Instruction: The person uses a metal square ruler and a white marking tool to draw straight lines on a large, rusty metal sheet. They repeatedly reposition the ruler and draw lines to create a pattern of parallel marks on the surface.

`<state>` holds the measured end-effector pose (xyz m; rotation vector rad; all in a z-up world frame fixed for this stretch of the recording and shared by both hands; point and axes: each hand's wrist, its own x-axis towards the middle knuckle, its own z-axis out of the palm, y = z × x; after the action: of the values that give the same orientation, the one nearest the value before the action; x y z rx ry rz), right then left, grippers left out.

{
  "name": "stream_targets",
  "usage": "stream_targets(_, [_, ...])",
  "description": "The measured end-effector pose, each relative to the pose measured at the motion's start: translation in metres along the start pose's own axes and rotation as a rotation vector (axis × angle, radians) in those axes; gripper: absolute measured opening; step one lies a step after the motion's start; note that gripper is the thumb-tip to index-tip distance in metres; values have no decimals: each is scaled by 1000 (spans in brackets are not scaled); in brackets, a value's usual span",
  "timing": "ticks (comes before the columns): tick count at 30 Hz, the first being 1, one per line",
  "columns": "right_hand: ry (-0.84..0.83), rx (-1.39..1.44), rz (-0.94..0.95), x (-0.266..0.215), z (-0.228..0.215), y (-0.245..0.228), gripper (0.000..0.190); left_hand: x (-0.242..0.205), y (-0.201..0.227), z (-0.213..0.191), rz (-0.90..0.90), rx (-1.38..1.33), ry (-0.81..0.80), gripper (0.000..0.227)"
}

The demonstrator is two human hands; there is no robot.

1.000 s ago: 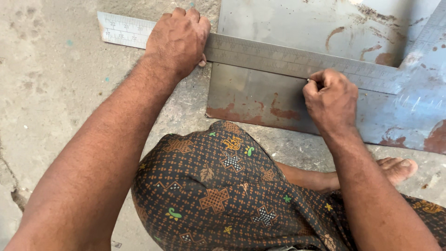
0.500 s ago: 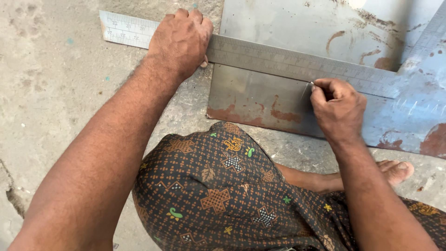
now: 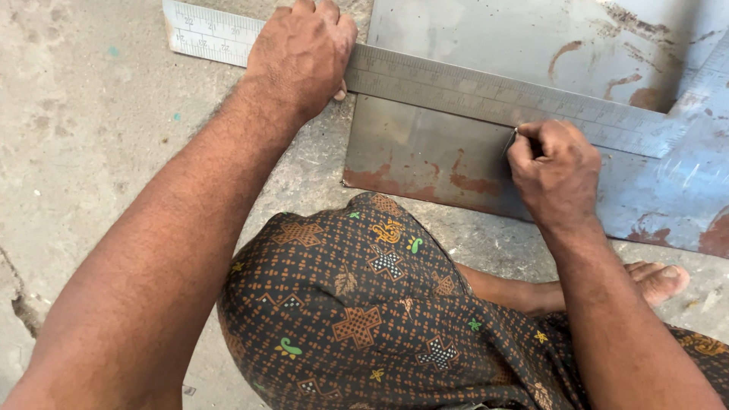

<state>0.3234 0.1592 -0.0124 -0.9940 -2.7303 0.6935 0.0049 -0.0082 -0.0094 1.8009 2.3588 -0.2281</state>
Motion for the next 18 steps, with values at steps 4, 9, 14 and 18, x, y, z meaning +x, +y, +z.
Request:
stream_targets(4, [-159, -222, -51, 14, -4, -6, 14, -1, -1, 2, 9, -8, 15, 63])
stream_targets(9, [-842, -412, 287, 21, -41, -30, 23, 3, -1, -1, 5, -33, -45, 62])
stream_targets(14, [-709, -220, 460, -16, -74, -21, 34, 6, -3, 5, 14, -9, -46, 64])
stream_targets(18, [-395, -140, 93, -34, -101, 22, 33, 2, -5, -2, 9, -89, -50, 49])
